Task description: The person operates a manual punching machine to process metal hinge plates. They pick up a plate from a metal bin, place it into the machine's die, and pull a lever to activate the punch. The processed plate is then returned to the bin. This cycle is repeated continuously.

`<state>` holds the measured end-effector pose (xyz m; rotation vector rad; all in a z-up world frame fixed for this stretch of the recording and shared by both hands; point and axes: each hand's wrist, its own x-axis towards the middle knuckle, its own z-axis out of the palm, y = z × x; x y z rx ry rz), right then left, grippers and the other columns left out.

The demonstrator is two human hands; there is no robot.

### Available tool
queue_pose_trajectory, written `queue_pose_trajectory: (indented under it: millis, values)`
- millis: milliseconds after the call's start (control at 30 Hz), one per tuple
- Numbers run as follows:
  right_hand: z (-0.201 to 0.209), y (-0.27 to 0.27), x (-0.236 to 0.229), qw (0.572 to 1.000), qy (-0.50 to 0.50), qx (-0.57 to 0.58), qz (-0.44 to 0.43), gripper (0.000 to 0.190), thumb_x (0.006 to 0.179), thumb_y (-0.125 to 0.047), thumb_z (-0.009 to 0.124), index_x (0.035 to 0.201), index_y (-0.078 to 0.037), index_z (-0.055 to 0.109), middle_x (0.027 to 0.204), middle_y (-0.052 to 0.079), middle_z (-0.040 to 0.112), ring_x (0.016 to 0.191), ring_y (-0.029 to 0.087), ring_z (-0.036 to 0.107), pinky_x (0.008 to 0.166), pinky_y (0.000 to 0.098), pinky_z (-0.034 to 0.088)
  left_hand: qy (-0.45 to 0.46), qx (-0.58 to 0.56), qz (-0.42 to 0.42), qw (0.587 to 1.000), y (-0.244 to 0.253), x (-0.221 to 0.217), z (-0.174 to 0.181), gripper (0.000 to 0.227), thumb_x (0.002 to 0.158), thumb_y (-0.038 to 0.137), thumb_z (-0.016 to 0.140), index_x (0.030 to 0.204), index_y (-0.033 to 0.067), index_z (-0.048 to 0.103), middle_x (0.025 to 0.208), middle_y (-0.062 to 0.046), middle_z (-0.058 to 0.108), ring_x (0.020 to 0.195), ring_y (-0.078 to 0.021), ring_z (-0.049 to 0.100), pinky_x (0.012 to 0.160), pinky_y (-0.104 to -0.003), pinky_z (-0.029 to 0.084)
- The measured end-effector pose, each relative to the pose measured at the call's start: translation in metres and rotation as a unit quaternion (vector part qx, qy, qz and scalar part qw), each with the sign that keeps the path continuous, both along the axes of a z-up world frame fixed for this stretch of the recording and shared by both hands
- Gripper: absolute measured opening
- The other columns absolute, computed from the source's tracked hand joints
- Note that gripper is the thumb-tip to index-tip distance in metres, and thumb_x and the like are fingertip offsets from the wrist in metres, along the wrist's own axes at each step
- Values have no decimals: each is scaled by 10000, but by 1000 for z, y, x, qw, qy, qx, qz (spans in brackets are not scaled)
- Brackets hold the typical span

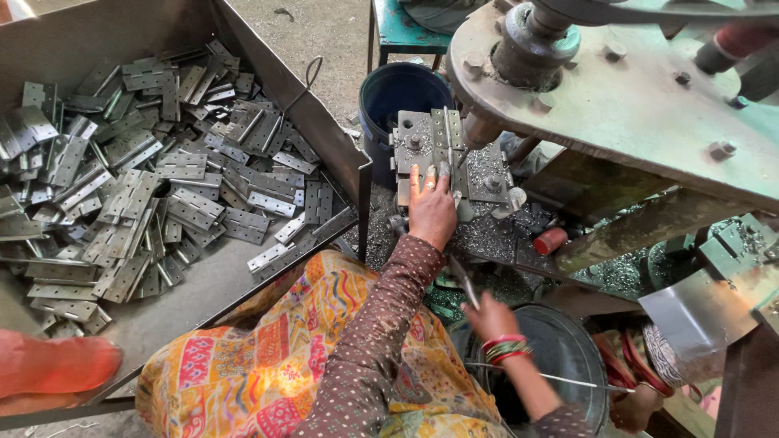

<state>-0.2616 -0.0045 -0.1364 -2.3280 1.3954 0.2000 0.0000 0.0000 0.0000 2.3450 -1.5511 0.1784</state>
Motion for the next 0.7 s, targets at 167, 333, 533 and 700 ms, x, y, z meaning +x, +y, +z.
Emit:
queue_pose_trajectory:
  millis: [167, 333, 533, 700]
  values:
    - [-9, 20, 0, 998, -55, -41, -7, 442, 909, -460, 662, 1006, -32, 604, 772, 285, 704, 756, 479, 693, 675, 565, 538, -24, -4, -4, 1000, 5, -3, -5, 245, 935, 153, 561, 950, 88, 797, 1363, -120, 625, 1363, -329, 498, 1234, -593, 107]
    - [22, -6, 11, 999, -27, 3, 18, 503, 854, -522, 722, 928, -29, 664, 825, 271, 698, 825, 466, 697, 735, 535, 548, -9, -84, -12, 996, 17, -5, -3, 249, 925, 164, 579, 962, 52, 797, 1303, -124, 664, 1290, -312, 562, 1254, -565, 167]
    - [13, -5, 4, 999, -37, -8, 15, 496, 866, -516, 686, 1000, -40, 638, 791, 248, 705, 796, 450, 701, 721, 539, 542, -43, -90, -2, 995, 18, -8, -5, 268, 902, 134, 574, 1013, 13, 784, 1254, -122, 675, 1268, -316, 576, 1247, -566, 187]
    - [-29, 19, -4, 996, -67, -49, -11, 460, 882, -494, 674, 1044, -67, 628, 800, 248, 711, 787, 449, 702, 697, 528, 546, -14, -112, -16, 994, 21, -9, -8, 260, 908, 143, 575, 996, 10, 781, 1273, -128, 669, 1256, -323, 575, 1242, -582, 180]
